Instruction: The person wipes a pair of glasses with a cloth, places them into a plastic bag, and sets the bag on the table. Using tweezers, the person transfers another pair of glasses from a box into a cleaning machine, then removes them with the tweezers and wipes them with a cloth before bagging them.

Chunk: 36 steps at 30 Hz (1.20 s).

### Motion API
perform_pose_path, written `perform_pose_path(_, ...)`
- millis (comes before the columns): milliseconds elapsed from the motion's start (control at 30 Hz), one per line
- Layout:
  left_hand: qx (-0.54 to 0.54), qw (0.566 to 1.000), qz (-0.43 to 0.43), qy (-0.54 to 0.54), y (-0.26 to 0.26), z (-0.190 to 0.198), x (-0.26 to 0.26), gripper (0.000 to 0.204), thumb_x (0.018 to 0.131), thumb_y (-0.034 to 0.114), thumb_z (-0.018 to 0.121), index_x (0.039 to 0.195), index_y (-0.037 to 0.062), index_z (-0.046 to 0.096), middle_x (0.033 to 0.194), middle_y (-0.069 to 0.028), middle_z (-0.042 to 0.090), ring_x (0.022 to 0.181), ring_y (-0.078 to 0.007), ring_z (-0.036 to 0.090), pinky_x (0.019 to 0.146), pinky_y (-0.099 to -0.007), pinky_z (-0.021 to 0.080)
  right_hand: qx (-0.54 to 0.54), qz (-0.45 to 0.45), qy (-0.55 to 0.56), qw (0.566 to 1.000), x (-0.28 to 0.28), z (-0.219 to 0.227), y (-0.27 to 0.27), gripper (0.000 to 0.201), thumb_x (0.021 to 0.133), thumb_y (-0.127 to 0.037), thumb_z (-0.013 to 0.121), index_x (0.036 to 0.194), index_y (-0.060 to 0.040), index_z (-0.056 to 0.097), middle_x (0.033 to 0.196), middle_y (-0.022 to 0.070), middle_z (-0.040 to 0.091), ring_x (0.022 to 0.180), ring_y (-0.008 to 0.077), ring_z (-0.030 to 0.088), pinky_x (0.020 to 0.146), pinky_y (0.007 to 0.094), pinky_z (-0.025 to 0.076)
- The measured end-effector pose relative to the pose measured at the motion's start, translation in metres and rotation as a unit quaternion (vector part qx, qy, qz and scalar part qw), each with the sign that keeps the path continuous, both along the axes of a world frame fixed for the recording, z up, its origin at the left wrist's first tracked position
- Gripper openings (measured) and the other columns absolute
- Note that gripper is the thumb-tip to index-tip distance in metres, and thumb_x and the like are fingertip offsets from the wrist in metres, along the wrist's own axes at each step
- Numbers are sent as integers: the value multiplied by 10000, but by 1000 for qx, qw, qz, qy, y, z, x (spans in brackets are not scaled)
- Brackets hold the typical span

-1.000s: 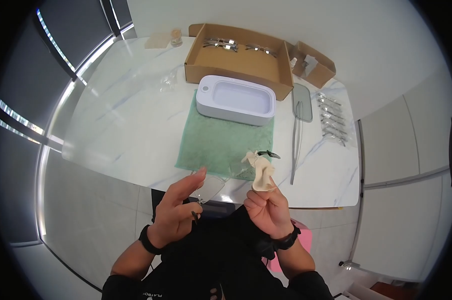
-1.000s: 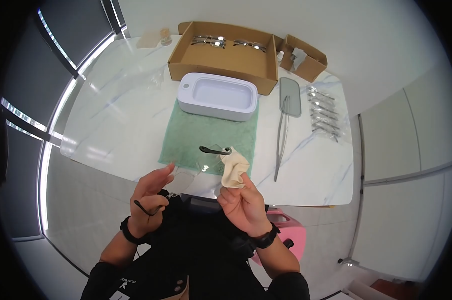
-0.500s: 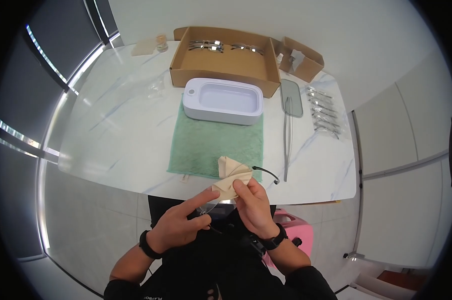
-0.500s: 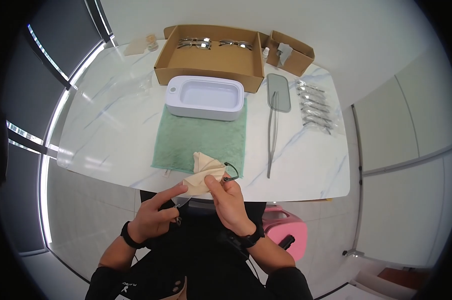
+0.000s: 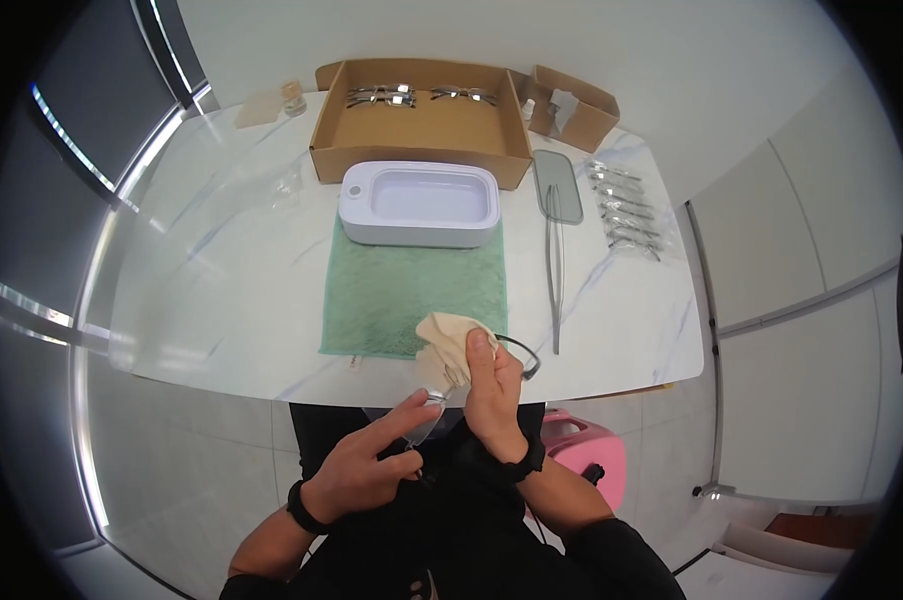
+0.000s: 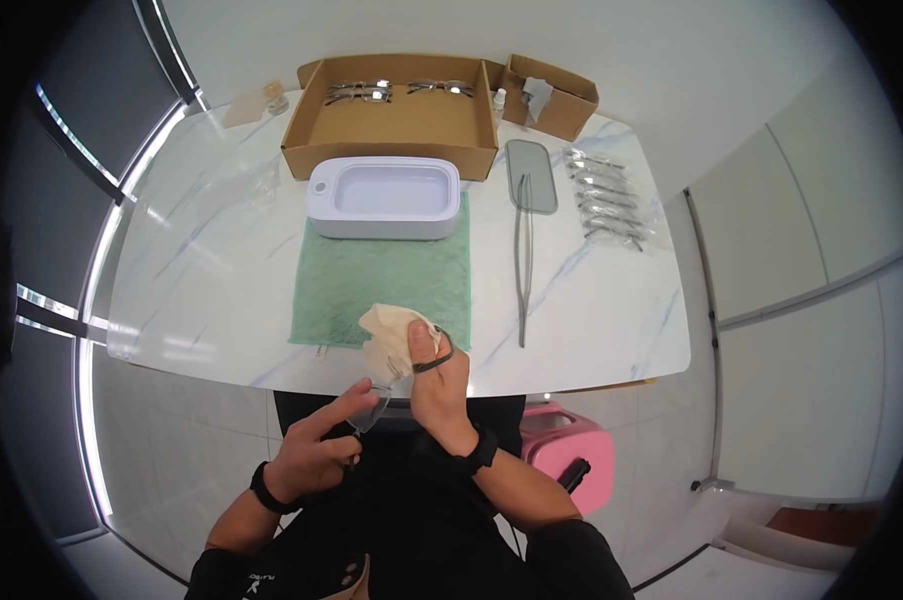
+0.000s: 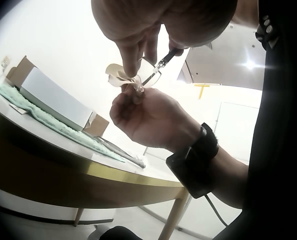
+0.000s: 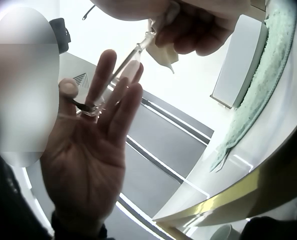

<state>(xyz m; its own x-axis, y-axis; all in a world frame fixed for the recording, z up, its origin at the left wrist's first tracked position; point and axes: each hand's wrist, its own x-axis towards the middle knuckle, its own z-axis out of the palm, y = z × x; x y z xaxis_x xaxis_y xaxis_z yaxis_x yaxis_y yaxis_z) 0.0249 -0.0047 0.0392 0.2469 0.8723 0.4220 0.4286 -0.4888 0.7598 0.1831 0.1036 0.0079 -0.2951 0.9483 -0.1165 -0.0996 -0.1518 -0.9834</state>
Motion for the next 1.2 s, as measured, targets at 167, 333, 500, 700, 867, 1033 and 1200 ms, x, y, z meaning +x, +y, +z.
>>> perform_pose_path(167,26,997,59,-38,-3,-5,2,311,699,-131,665,911,58,540,1329,-231,550,1265,-419,531,936,-397,543,-10,-20,99,995,2,-3,3,413,1043,-316,477,1188,56,584,1072,88,669,937,128,631,815,264,496)
perform_pose_path(333,38,984,121,-124,1,-16,2,276,730,-173,616,914,29,574,1324,-249,554,1235,-412,560,916,-377,546,-92,24,133,986,-3,-4,-8,348,1032,-266,517,1236,13,557,996,21,660,781,82,598,669,227,473)
perform_pose_path(500,37,985,114,-122,0,-20,0,237,788,-174,535,934,12,546,1306,-287,532,1228,-427,555,972,-442,513,-132,40,232,963,-17,21,-13,302,1006,-155,564,1252,8,501,1079,17,638,798,101,616,734,250,490)
perform_pose_path(700,27,990,98,-96,-2,-19,3,296,732,-168,610,938,40,570,1323,-248,551,1232,-417,559,960,-392,524,44,16,96,994,-13,2,1,336,1049,-281,471,1143,25,572,963,76,684,769,111,627,710,257,501)
perform_pose_path(867,27,993,90,-75,-2,-16,4,243,774,-161,581,906,40,553,1305,-257,559,1187,-414,589,953,-399,523,17,38,29,999,1,-5,14,480,1065,-363,395,1152,53,618,882,82,699,721,93,610,624,241,486)
perform_pose_path(1033,20,959,156,-236,2,-21,-11,107,1003,11,396,937,27,479,1321,-279,499,1218,-430,553,987,-498,490,17,176,-50,983,28,-5,24,497,1069,-368,370,1281,38,563,1124,135,667,974,161,626,853,302,490)
perform_pose_path(1200,61,957,184,-215,4,-17,-19,198,874,-133,466,974,34,506,1245,-312,565,1102,-388,630,930,-445,523,-154,215,323,909,45,-17,26,510,1061,-377,320,1464,-66,358,1448,152,455,1311,295,465,1014,461,427)
